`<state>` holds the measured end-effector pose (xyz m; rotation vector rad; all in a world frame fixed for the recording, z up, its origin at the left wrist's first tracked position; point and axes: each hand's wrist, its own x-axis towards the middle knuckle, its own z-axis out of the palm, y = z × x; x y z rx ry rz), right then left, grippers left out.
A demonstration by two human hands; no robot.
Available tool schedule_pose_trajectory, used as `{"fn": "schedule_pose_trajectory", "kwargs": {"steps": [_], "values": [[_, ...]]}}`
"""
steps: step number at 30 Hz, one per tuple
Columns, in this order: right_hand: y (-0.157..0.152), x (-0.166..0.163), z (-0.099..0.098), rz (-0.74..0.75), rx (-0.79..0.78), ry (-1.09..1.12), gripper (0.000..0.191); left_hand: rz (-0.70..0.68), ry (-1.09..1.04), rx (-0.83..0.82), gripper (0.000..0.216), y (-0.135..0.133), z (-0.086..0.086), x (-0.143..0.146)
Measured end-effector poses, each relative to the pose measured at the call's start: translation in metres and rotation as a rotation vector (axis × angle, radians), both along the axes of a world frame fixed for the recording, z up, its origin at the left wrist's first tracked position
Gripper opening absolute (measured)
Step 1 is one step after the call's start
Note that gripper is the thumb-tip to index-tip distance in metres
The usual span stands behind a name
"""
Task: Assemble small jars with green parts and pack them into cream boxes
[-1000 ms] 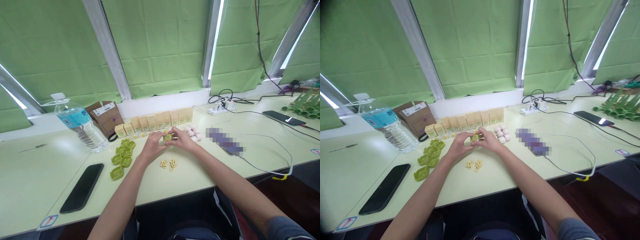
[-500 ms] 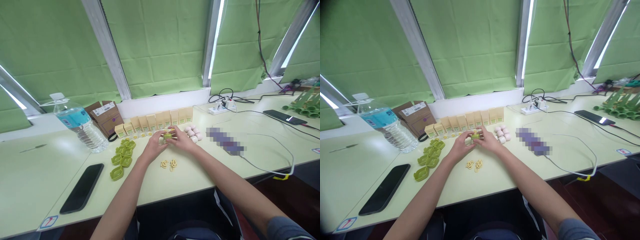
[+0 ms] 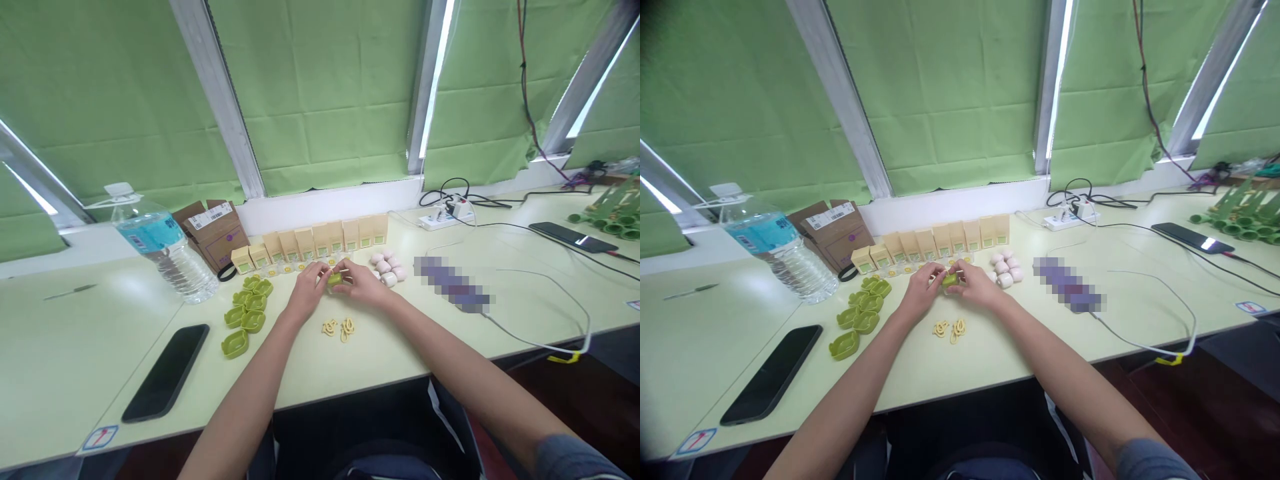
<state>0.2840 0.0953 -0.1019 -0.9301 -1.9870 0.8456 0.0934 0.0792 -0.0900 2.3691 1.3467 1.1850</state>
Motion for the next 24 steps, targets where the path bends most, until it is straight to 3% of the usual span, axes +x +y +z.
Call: {"fn": "schedule_pose_trajectory", "kwargs": {"steps": [4,16,24], "values": [[-0.0021,0.0002,0.0029,-0.029,0.018,-0.05,0.034,0.009,0.063,0.015,0.025,-0.0019,0.0002,0.0007],[0.0058,0.001,-0.0035,-0.169,0.084,-0.128,0.028,-0.011,-0.007,-0.063,0.025,0.0027,-0.0058,-0.0008],[0.0009,0.001,0.0027,-0.178,0.094,-0.135,0.019,-0.003,-0.031,-0.078,0.027,0.0023,-0.0065,-0.0016]]}}
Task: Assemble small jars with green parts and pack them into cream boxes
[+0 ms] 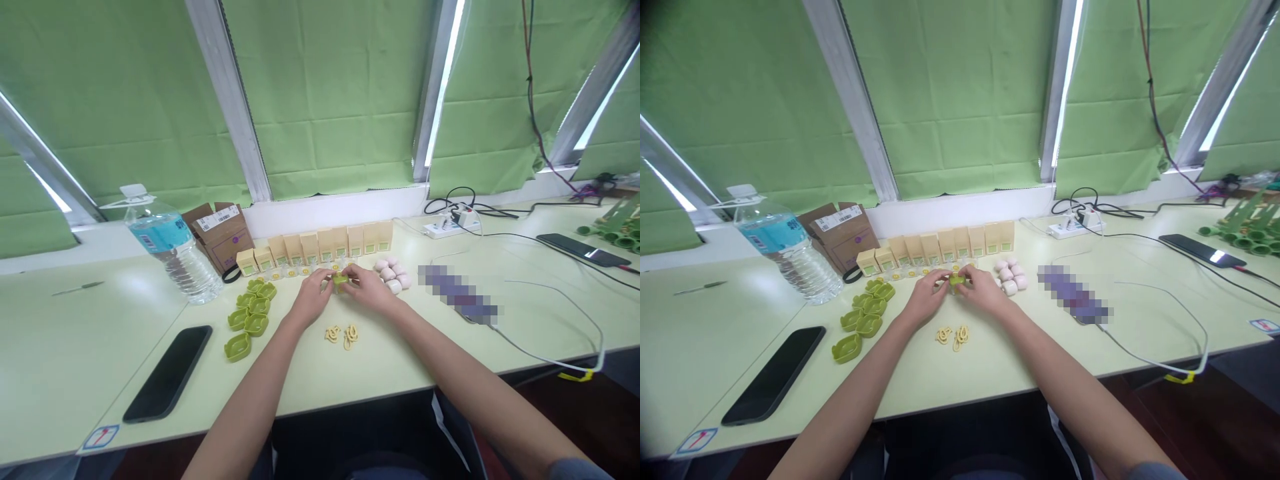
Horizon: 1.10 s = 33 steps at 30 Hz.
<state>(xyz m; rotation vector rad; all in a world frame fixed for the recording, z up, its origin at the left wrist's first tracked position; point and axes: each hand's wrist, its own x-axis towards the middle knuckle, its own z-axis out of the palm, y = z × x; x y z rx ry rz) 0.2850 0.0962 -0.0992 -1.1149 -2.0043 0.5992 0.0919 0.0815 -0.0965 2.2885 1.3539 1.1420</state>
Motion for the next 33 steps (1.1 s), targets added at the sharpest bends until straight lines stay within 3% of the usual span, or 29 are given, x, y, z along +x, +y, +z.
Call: {"fn": "schedule_pose_trajectory", "kwargs": {"steps": [8,13,20,25,33], "values": [[0.002,0.012,0.007,-0.023,0.101,0.034,0.02,0.033,0.016,0.019,0.026,0.0,0.005,-0.005],[-0.009,0.016,0.019,0.113,0.147,0.086,0.016,0.061,0.021,0.061,0.023,-0.003,0.011,-0.01],[-0.027,0.006,0.025,0.448,-0.097,-0.065,0.015,0.057,0.052,0.033,0.023,-0.003,0.012,-0.012],[-0.034,-0.001,0.026,0.566,-0.325,-0.159,0.033,0.049,0.06,0.018,0.024,-0.001,0.01,-0.011],[-0.038,-0.005,0.027,0.608,-0.301,-0.159,0.031,0.052,0.091,0.008,0.025,-0.006,0.014,-0.008]]}}
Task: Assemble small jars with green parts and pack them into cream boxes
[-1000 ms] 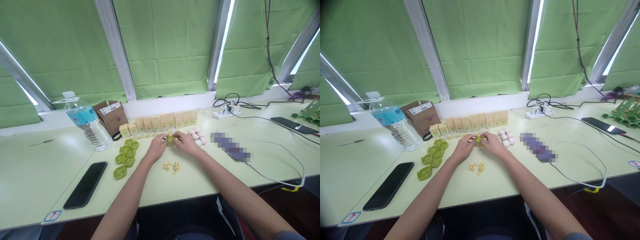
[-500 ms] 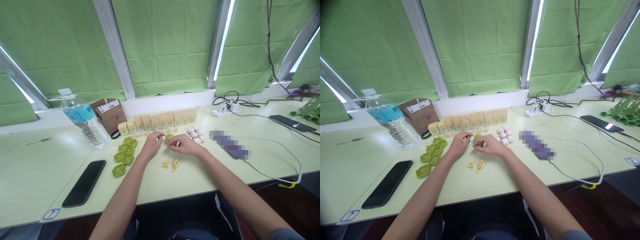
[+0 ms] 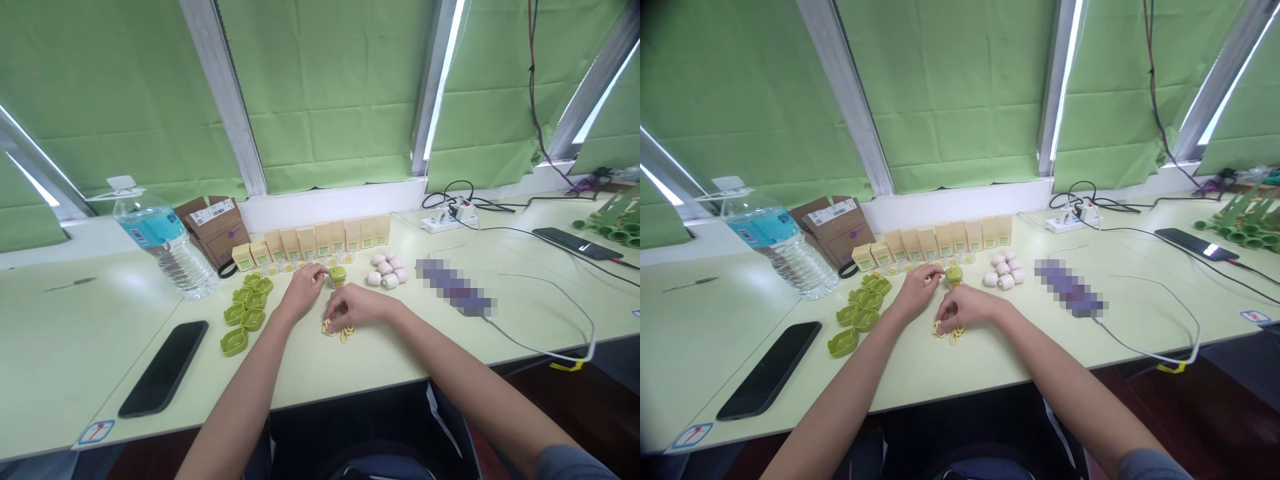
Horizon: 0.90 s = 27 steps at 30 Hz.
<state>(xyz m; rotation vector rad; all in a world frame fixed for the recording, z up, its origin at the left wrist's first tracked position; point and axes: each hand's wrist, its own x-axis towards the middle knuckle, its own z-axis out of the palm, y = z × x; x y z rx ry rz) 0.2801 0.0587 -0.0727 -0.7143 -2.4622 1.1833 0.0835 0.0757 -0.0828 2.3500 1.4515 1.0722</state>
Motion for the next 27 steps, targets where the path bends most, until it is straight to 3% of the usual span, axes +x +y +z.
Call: {"fn": "schedule_pose_trajectory", "kwargs": {"steps": [6,13,16,22,27], "values": [[0.001,0.0,-0.001,0.01,0.004,0.021,0.027,0.116,0.19,0.027,0.028,0.003,0.01,-0.016],[0.003,0.0,-0.003,0.006,0.012,0.027,0.027,0.56,0.444,-0.025,0.031,0.0,0.032,-0.05],[0.001,0.0,0.0,-0.007,-0.012,0.023,0.026,0.689,0.511,-0.092,0.035,-0.004,0.036,-0.06],[0.0,0.001,0.003,-0.032,0.024,0.063,0.024,0.72,0.597,-0.261,0.031,-0.005,0.033,-0.076],[0.003,0.001,0.001,-0.047,0.068,0.081,0.026,0.734,0.586,-0.238,0.025,-0.001,0.029,-0.084]]}}
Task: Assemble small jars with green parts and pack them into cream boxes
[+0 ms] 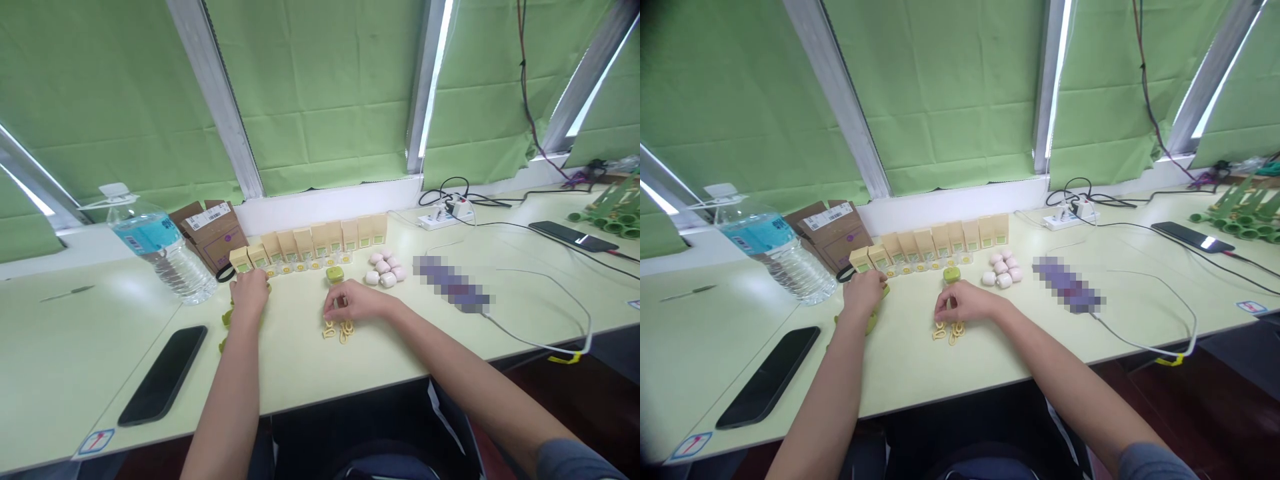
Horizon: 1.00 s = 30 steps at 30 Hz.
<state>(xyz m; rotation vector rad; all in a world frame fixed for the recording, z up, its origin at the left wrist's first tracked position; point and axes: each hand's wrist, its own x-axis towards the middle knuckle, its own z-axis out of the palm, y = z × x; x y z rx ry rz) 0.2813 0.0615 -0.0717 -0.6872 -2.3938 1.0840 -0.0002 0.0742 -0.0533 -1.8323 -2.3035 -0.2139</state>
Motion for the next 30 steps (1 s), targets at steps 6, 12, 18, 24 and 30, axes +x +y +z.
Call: {"fn": "schedule_pose_trajectory", "kwargs": {"steps": [6,12,18,24,30], "values": [[0.003,0.0,-0.002,-0.016,0.025,-0.002,0.026,-0.003,-0.045,0.024,0.023,0.001,0.0,0.0],[0.003,0.0,-0.002,-0.032,0.033,-0.004,0.026,0.01,-0.056,0.069,0.025,0.002,-0.001,-0.002],[0.005,-0.001,-0.005,-0.064,0.062,0.04,0.02,-0.04,-0.071,0.24,0.024,0.003,0.003,0.003],[0.003,-0.001,-0.001,-0.162,0.1,0.074,0.018,-0.181,-0.187,0.342,0.022,0.007,0.005,0.021],[0.0,-0.001,0.003,-0.222,0.149,0.153,0.015,-0.399,-0.44,0.322,0.02,0.01,-0.008,0.05]]}}
